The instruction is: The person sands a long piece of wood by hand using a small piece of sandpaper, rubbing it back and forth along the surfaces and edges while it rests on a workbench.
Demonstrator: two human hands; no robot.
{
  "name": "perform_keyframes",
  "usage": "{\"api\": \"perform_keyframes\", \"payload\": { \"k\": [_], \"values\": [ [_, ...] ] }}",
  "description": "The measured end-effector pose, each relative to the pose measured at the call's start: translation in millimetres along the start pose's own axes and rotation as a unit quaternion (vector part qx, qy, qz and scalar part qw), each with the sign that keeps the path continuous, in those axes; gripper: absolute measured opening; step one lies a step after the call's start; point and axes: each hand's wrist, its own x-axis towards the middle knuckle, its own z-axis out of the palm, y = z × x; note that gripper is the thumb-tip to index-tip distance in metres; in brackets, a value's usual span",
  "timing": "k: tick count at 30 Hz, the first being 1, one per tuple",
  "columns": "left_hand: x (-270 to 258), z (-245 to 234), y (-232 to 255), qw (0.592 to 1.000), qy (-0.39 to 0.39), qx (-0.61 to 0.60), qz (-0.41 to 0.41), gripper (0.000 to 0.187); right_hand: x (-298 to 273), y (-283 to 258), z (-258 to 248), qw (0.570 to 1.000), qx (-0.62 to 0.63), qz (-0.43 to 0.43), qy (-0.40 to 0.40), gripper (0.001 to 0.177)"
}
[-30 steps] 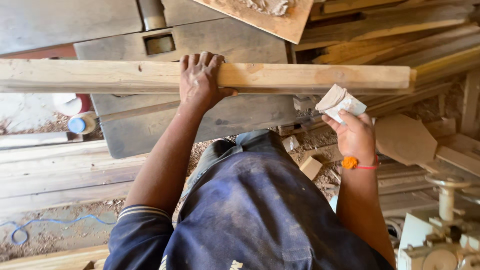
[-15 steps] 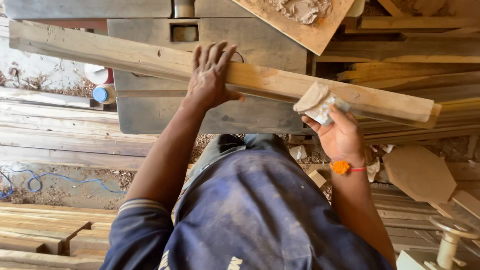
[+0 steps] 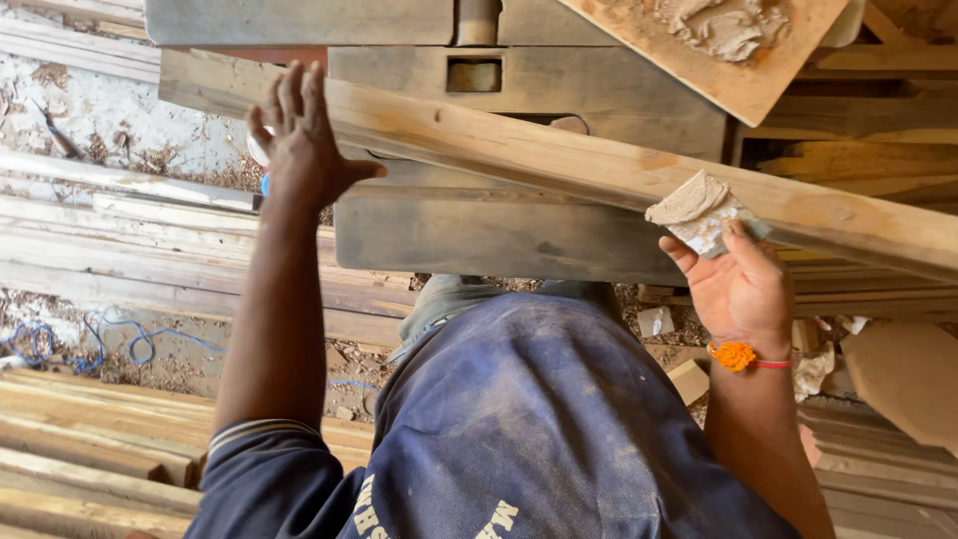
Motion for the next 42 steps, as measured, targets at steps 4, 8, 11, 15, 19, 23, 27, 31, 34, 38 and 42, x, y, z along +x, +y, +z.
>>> {"api": "perform_keyframes", "payload": {
  "k": [4, 8, 11, 15, 19, 23, 27, 31, 34, 38, 42],
  "values": [
    [44.4, -0.1, -72.2, 0.998, -0.010, 0.051, 0.043, 0.161, 4.9, 41.0, 52.6, 0.997, 0.000, -0.050, 0.053, 0.031],
    [92.5, 19.1, -118.4, 0.984, 0.051, 0.063, 0.162, 0.156, 19.1, 88.7, 110.5, 0.997, -0.038, -0.052, 0.052, 0.026],
    [117.7, 28.1, -128.9, 0.977, -0.020, 0.061, 0.205, 0.105, 32.0, 110.8, 149.7, 0.988, -0.133, -0.064, 0.055, 0.028],
    [107.9, 24.7, -124.7, 0.968, 0.037, 0.078, 0.237, 0.109, 46.7, 118.6, 201.2, 0.867, -0.469, -0.155, 0.063, 0.031],
    [61.6, 14.2, -132.3, 0.976, -0.012, -0.002, 0.219, 0.093, 68.5, 130.0, 238.3, 0.657, -0.703, -0.273, 0.003, 0.031],
    [49.0, 7.0, -129.3, 0.977, -0.002, -0.038, 0.208, 0.096, 83.7, 161.9, 260.1, 0.535, -0.795, -0.285, 0.004, 0.038],
    [42.1, 9.9, -137.7, 0.965, 0.045, -0.100, 0.237, 0.095, 89.6, 183.1, 263.9, 0.495, -0.828, -0.264, 0.006, 0.049],
    [51.2, 16.1, -137.4, 0.968, 0.041, -0.074, 0.236, 0.102, 85.6, 183.3, 263.5, 0.488, -0.841, -0.232, -0.008, 0.054],
    [47.6, 15.7, -137.6, 0.969, 0.030, -0.077, 0.232, 0.100, 80.2, 179.2, 264.9, 0.490, -0.846, -0.210, -0.021, 0.054],
    [46.3, 12.2, -136.6, 0.969, 0.049, -0.076, 0.228, 0.102, 72.8, 174.2, 269.1, 0.493, -0.845, -0.203, -0.041, 0.056],
    [43.9, 10.3, -140.8, 0.963, 0.058, -0.104, 0.244, 0.099, 75.6, 175.4, 263.2, 0.515, -0.813, -0.272, -0.018, 0.043]
  ]
}}
